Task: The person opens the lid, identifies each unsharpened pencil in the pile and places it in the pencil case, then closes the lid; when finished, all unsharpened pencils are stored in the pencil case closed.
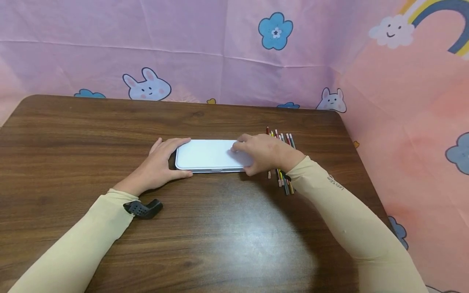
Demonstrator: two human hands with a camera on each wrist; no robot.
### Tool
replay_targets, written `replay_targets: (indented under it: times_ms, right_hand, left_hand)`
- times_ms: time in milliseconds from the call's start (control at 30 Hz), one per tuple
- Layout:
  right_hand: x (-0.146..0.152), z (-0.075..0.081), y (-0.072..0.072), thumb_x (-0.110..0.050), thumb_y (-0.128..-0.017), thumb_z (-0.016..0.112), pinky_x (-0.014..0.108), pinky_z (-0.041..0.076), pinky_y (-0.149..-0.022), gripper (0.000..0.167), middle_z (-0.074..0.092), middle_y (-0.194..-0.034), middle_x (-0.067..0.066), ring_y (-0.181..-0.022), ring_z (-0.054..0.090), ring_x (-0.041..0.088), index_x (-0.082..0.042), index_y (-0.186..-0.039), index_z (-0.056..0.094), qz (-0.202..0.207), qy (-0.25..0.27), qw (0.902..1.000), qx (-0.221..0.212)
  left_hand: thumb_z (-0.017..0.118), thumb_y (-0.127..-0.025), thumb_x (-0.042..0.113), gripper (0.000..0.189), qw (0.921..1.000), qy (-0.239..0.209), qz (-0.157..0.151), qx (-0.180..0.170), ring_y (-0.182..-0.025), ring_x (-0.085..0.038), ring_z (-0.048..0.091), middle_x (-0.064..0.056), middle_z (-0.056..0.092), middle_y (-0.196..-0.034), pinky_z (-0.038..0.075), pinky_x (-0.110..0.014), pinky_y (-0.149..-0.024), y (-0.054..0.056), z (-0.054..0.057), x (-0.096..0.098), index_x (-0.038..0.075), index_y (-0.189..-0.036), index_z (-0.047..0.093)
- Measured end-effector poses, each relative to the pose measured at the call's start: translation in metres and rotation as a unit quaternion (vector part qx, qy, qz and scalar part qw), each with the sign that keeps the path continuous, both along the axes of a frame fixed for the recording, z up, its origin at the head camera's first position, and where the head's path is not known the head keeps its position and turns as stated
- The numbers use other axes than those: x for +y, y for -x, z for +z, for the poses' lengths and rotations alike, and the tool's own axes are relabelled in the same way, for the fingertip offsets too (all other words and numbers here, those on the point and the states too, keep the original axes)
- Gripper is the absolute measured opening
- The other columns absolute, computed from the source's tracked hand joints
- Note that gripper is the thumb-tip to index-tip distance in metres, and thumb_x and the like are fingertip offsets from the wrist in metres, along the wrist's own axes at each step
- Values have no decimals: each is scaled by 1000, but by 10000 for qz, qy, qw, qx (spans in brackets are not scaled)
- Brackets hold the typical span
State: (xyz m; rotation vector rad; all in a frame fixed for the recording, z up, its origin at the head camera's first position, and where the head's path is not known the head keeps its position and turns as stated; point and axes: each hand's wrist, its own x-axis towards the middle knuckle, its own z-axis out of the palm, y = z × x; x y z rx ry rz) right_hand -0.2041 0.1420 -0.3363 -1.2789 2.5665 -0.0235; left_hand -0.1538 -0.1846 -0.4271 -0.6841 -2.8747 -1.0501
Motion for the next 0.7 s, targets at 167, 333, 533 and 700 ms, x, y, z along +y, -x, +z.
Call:
replay_targets:
  times_ms: [167,333,533,700]
  right_hand:
    - [-1,1,2,-33,-83,81,38,60,-79,62,57,-141,14,-97,67,28,-16,-140,61,33,-37,10000,-21]
    - [0,1,2,-33,-83,81,38,60,-78,63,57,-141,15,-97,68,28,-15,-140,60,54,45,10000,-45]
    - [1,-3,1,-32,-83,82,38,61,-77,64,56,-139,15,-97,68,29,-17,-140,59,2,142,9999,28]
    - [0,-7,-3,-32,-83,81,39,62,-77,61,55,-138,16,-97,69,31,-19,-139,59,49,128,9994,306]
  left_hand:
    - [89,-81,42,97,10000,15,-21,-19,-149,-36,35,-14,44,-158,2,-62,-125,1,1,-1,13,-159,39]
    - [90,-81,40,95,10000,-24,-22,64,-148,-36,37,-15,47,-156,2,-59,-126,1,2,1,12,-157,42]
    - [92,-78,40,105,9998,-37,213,-48,-147,-39,36,-18,46,-155,-6,-61,-125,1,3,1,6,-159,34]
    - [90,-75,54,118,9985,339,391,-199,-149,-44,27,-23,39,-158,-13,-65,-121,2,5,-2,5,-162,27]
